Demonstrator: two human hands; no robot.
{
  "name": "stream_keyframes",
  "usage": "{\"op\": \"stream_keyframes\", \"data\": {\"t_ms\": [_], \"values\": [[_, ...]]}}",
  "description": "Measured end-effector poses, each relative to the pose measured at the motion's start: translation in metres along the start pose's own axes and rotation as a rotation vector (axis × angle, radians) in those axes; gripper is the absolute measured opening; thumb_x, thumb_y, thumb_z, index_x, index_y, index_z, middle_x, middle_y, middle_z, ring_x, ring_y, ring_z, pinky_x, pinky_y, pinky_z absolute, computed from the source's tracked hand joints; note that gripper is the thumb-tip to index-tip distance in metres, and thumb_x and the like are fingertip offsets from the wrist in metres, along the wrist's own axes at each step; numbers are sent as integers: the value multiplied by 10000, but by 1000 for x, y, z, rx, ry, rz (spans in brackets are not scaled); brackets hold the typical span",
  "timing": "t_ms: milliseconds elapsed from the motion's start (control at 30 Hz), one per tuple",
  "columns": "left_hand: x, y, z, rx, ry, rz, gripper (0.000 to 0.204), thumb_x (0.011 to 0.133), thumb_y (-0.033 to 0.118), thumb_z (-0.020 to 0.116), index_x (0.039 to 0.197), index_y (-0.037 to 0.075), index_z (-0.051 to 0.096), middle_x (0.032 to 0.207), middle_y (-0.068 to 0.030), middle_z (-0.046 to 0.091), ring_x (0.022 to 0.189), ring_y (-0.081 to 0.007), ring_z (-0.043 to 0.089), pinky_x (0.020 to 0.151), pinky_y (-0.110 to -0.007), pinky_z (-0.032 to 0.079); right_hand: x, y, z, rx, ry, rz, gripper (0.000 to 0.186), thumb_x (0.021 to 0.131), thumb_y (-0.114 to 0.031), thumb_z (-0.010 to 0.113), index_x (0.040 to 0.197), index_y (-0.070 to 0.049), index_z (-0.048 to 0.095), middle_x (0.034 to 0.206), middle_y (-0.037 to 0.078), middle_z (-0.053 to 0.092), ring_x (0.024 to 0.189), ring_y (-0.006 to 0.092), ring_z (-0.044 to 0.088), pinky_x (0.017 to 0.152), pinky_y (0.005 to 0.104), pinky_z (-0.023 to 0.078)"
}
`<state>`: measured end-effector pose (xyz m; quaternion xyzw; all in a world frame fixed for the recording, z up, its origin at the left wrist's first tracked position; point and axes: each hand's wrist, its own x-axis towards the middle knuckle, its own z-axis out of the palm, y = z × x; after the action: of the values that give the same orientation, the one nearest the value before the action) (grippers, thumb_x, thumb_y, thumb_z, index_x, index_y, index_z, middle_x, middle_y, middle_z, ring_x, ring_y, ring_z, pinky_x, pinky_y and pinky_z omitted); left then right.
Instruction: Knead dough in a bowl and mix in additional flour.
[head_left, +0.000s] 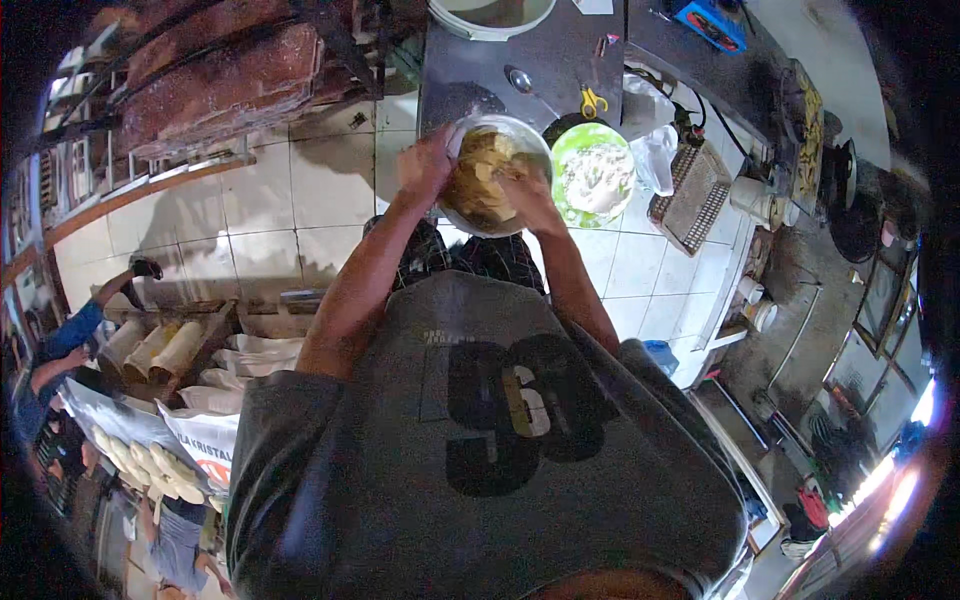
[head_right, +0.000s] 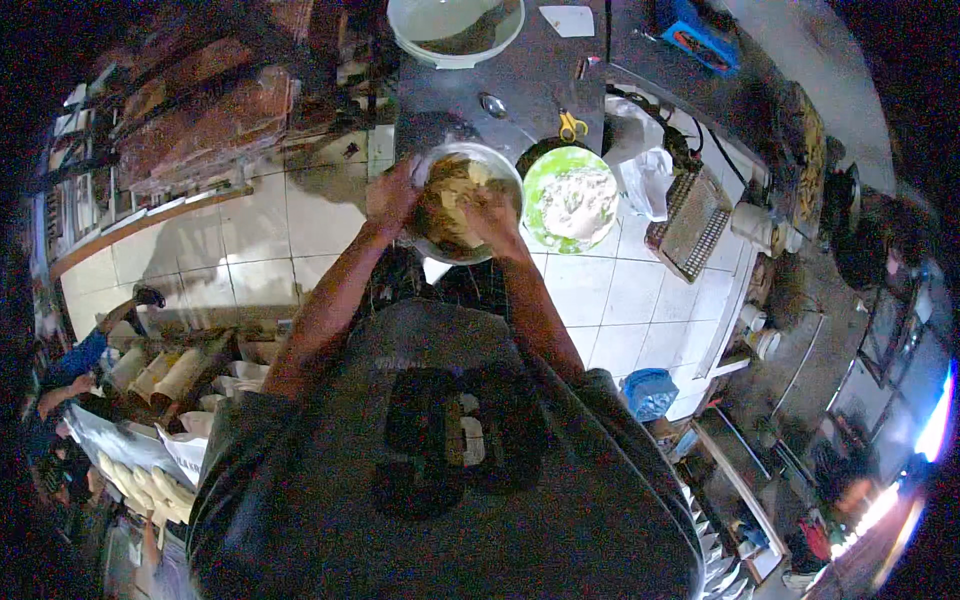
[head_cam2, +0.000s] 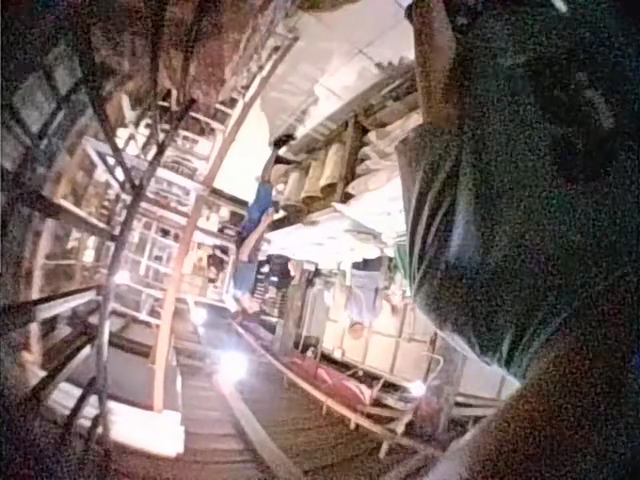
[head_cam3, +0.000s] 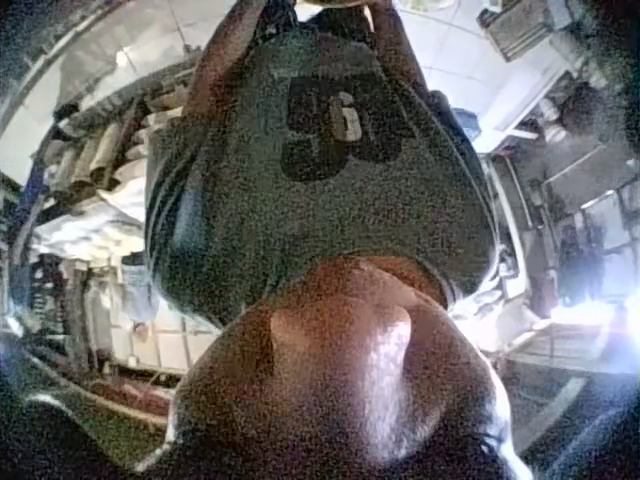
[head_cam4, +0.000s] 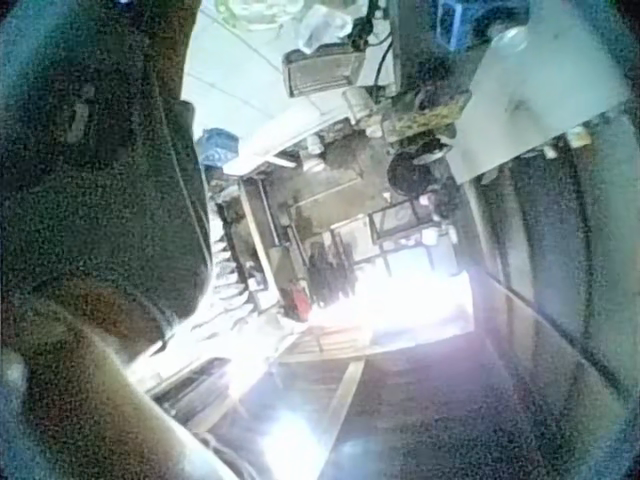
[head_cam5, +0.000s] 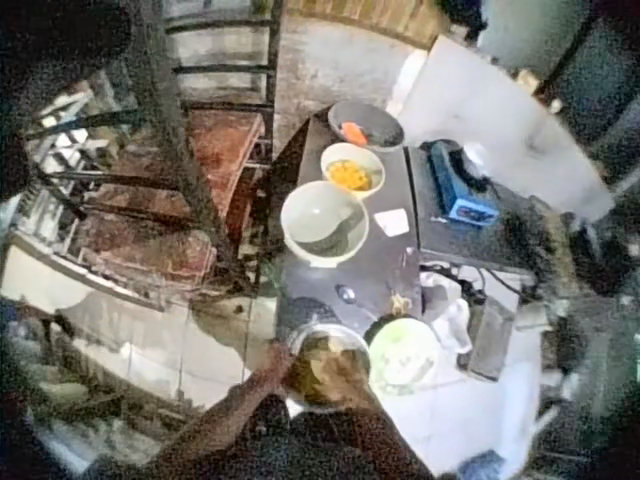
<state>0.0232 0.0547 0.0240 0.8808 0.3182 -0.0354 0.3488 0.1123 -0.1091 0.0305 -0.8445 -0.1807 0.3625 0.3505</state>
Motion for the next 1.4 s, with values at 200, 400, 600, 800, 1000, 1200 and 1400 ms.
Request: {"op": "stream_keyframes", "data": {"t_ms": [200,400,600,800,1000,1200,1400], "values": [[-19,-7,24,-104,208,-37,434,690,190,598,1111,143,501,866,-152,608,769,-340,589,690,-423,480,-10,-16,31,-592,272,-370,385,747,-116,501,1094,45,457,949,236,549,920,357,519,832,429,399],[-18,-6,28,-161,270,-151,405,692,167,588,1089,133,515,943,-165,587,830,-336,572,703,-415,474,-31,-8,40,-661,-419,-381,278,699,-121,511,927,34,552,895,247,547,934,354,499,871,435,351],[-30,-7,38,-142,308,-107,427,655,123,605,1067,89,496,908,-191,575,812,-351,560,684,-434,455,-24,13,36,-732,-373,-250,200,714,-110,508,858,3,588,858,187,592,933,328,522,819,418,393],[-43,-2,43,-309,351,-268,442,618,111,609,1034,53,473,830,-195,569,795,-391,546,667,-459,443,18,-14,49,-904,-383,-152,395,774,-137,439,1146,-7,458,1219,234,400,1159,337,361,973,434,266],[-24,9,19,-276,473,-415,342,682,258,603,930,50,492,824,-192,587,792,-384,559,648,-460,441,-33,-40,14,-762,-115,-350,268,698,-81,507,941,6,584,1037,205,544,993,319,515,840,405,416],[-59,-8,47,-355,344,-301,329,727,247,593,938,14,496,840,-201,591,731,-381,571,606,-443,456,-51,-33,-2,-499,234,-669,232,690,-150,589,903,-60,595,1100,161,514,1010,324,495,843,404,426],[-104,-41,60,-928,-149,-110,337,768,234,593,971,-2,464,837,-158,596,688,-274,603,581,-358,489,-34,-19,13,-519,220,-512,280,744,-176,560,979,-23,563,1145,200,469,1050,360,450,893,429,370]]}}
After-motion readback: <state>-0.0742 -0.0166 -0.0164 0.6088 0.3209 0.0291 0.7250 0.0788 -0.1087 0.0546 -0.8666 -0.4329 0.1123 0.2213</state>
